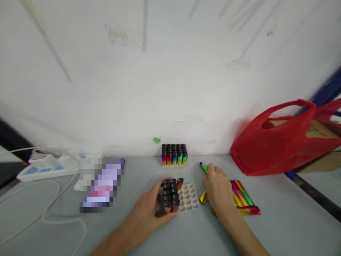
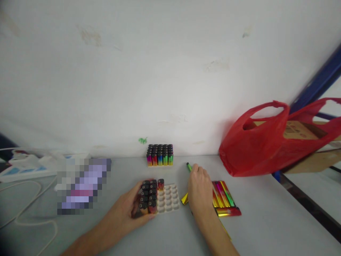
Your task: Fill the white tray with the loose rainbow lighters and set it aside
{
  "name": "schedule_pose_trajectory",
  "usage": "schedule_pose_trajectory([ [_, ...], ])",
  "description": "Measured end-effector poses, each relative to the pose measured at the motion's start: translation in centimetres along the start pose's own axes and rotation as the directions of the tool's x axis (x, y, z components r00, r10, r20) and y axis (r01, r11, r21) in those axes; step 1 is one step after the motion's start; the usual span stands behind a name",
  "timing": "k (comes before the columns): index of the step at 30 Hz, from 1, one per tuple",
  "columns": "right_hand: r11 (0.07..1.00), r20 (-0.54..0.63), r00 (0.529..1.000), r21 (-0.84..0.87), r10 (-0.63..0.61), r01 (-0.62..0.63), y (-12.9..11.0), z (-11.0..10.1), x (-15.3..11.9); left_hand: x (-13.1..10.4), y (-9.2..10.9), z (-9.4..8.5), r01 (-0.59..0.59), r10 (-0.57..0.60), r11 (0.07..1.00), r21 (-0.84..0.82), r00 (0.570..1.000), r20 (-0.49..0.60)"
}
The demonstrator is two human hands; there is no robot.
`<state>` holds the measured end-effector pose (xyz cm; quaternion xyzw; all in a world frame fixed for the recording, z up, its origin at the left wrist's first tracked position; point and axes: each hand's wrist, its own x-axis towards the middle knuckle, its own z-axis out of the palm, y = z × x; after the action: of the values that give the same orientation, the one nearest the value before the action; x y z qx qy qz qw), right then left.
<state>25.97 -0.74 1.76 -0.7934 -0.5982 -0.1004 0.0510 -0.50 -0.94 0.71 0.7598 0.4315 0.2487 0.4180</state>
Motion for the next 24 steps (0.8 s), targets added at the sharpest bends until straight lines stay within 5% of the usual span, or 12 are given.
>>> schedule_pose_trajectory([
  [10,1.000,-0.057,0.998,-0.014,0.018,-0.019,0.5,0.0,-0.1,-0.1,-0.1,-0.1,-0.024,0.024,1.000,-0.003,1.000,-0.002],
  [17,0.968,-0.137,0.990,0.251,0.015,0.020,0.4,-0.5,0.0,-0.1,0.2,-0.2,-0.015,0.015,1.000,-0.009,1.000,0.007],
  [19,0.852,-0.152,0.988,0.516,-0.011,0.089,-0.3,-0.9,-0.4,-0.1,0.4,-0.3,-0.025,0.026,0.999,-0.028,1.000,0.008],
  [22,0.390,-0.117,0.993,0.914,-0.011,0.112,-1.5,-1.2,-1.3,0.0,0.7,-0.3,-0.021,0.022,0.999,-0.031,1.000,0.004],
  [24,0.169,-0.068,0.998,0.983,-0.007,0.068,-2.0,-1.4,-1.8,0.0,0.7,-0.3,-0.019,0.019,0.999,-0.034,1.000,0.003],
])
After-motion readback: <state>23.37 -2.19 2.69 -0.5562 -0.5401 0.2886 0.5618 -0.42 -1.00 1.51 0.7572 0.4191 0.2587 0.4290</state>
